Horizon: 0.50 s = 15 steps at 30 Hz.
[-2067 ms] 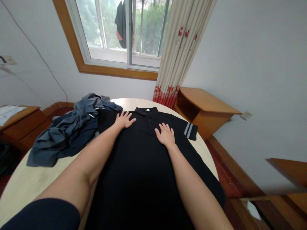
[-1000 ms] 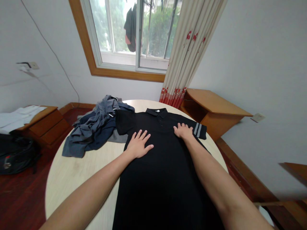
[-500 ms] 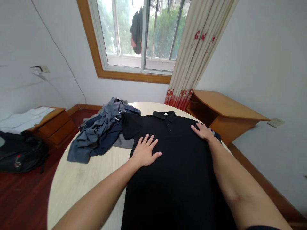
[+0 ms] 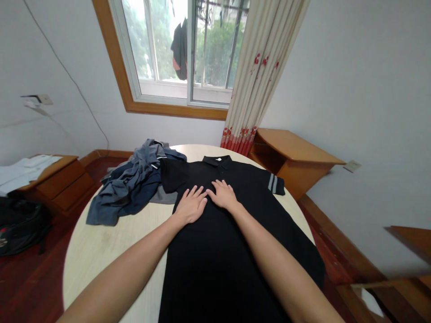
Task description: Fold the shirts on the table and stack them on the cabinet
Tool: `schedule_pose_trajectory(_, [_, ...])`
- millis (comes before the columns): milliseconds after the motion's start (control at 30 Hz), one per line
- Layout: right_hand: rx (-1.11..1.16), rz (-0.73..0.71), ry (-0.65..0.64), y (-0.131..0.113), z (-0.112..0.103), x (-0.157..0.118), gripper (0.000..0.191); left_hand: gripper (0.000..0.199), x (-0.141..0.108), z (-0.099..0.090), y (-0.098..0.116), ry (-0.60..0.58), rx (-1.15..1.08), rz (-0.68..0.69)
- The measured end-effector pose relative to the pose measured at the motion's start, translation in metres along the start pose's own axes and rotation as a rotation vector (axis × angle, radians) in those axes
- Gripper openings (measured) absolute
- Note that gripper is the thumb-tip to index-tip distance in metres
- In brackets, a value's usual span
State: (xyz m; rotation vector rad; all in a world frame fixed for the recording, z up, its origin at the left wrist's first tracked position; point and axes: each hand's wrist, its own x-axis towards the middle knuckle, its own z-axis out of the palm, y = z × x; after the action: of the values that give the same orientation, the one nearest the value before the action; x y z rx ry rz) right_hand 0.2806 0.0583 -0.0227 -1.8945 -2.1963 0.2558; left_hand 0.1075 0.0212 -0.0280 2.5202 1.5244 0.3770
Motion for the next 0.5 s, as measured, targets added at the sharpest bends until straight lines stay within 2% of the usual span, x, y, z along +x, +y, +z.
schedule_pose_trajectory(67, [0.027, -0.025, 0.052, 0.002, 0.007, -0.011, 0.056, 0.054, -0.003, -0.011, -0.003, 0.089, -0.068, -0.029])
schedule_pose_trajectory(200, [0.089, -0.076, 0.084, 0.019, 0.007, -0.014, 0.049, 0.046, -0.013, -0.038, -0.023, 0.450, -0.084, -0.023])
schedule_pose_trajectory(267, [0.111, -0.079, 0.092, 0.024, 0.005, -0.011, 0.046, 0.040, -0.016, -0.049, -0.036, 0.583, -0.056, -0.035])
schedule_pose_trajectory(400, [0.129, -0.081, 0.120, 0.026, 0.006, -0.007, 0.044, 0.033, -0.012, -0.064, -0.058, 0.704, -0.028, -0.250])
schedule_pose_trajectory(500, [0.140, -0.089, 0.121, 0.026, 0.009, -0.007, 0.044, 0.031, -0.004, -0.071, -0.067, 0.704, 0.020, -0.451])
